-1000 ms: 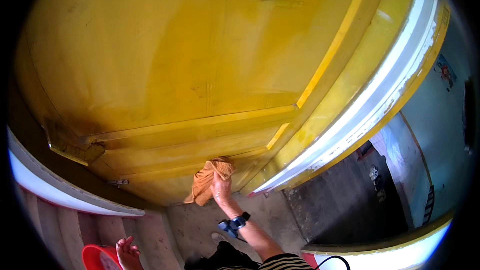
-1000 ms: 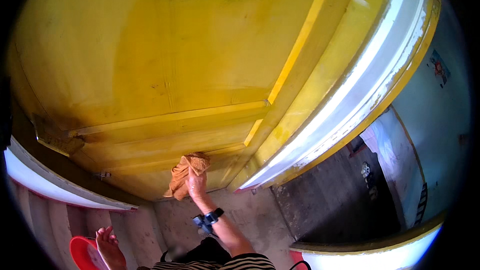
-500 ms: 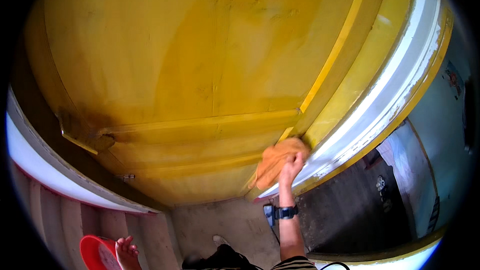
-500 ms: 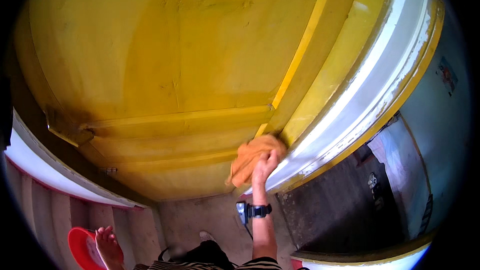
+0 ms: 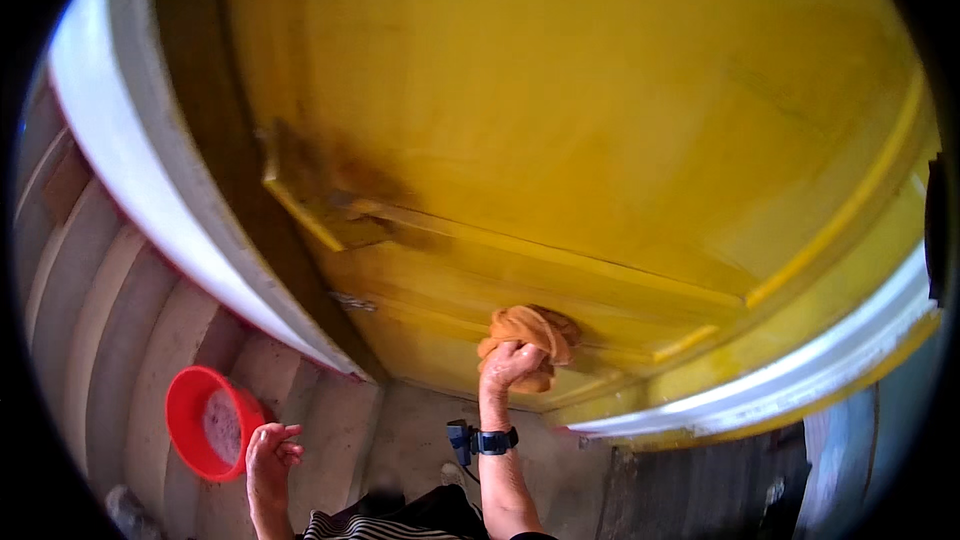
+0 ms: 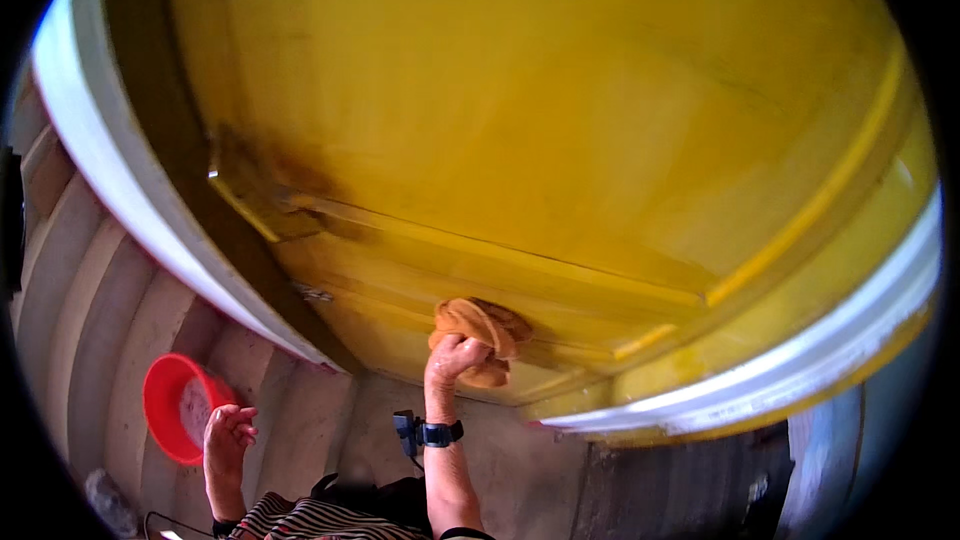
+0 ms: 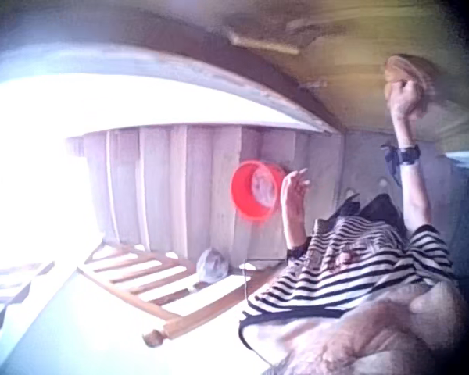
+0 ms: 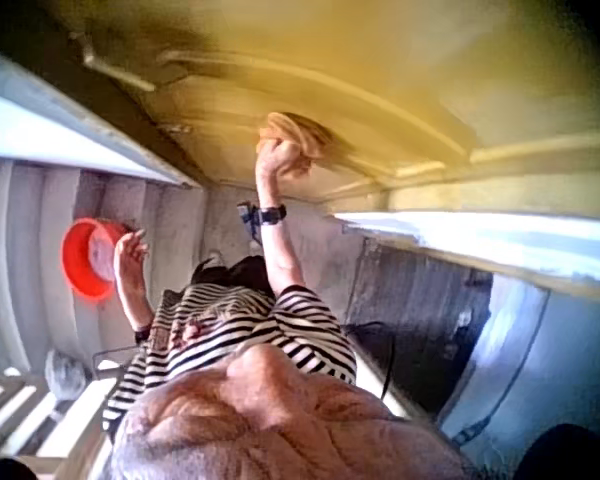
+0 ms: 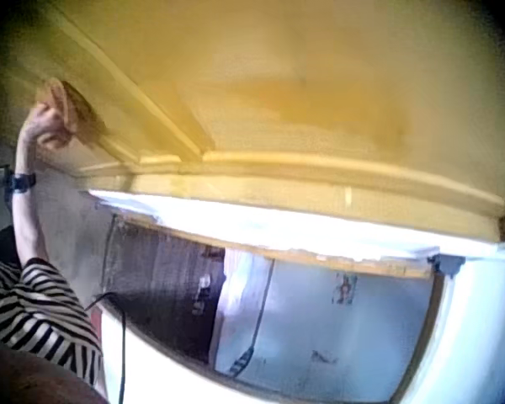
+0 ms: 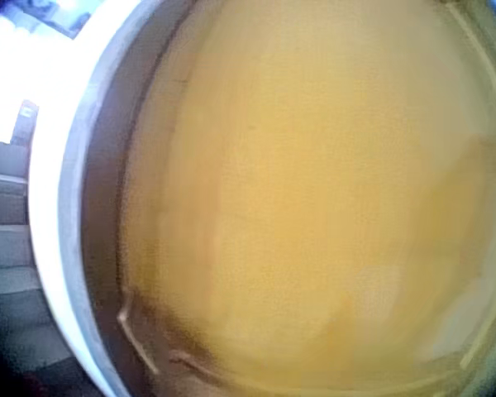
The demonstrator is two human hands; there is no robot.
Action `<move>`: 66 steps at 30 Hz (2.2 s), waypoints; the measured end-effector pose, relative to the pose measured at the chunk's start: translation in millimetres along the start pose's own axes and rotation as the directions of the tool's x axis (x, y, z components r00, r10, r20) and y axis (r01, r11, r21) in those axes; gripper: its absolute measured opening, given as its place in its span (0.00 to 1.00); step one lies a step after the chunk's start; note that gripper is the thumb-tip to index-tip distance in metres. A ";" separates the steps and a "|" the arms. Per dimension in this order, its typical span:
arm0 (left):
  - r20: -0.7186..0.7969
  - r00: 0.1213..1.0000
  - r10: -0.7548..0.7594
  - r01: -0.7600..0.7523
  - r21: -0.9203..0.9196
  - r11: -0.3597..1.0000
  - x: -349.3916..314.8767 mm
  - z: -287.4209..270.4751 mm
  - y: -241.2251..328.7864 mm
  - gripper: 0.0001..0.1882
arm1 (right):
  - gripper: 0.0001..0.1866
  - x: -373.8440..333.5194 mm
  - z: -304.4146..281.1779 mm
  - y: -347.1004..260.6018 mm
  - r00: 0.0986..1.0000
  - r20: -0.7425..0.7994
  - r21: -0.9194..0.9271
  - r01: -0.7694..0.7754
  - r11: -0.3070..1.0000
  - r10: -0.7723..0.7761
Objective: The person wipes a wooden handrail with a cloth, dips the cloth into a bucket of water, and then wipes a yellow door.
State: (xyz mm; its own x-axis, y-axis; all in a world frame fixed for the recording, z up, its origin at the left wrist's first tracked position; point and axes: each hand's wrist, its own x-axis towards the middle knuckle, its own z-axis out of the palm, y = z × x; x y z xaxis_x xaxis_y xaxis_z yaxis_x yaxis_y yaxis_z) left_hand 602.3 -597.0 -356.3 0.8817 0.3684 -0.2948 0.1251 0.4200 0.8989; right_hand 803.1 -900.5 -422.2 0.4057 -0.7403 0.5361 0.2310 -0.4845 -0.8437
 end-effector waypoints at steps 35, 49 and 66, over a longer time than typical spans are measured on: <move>0.245 0.960 -0.139 0.183 -0.171 0.968 120.8 -93.8 -9.8 0.18 | 0.06 123.2 -89.8 14.6 0.975 -0.185 0.211 0.158 0.965 -0.119; 0.302 0.943 -0.141 0.203 -0.185 0.961 126.3 -50.2 -17.7 0.19 | 0.08 173.7 -92.5 -24.0 0.958 -0.170 -0.126 0.212 0.969 -0.232; 0.243 0.970 -0.023 0.108 -0.342 0.933 143.2 -17.1 -19.2 0.19 | 0.18 163.1 55.0 -151.5 0.766 -0.101 0.045 0.641 0.766 -0.635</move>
State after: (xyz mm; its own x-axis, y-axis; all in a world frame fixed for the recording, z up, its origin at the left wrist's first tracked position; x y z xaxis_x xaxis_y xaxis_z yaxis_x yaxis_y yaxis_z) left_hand 718.4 -538.1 -421.4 0.9626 0.1464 -0.2279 0.0560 0.7157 0.6962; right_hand 882.9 -922.3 -208.3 0.0749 -0.3058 0.9492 0.4765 -0.8251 -0.3034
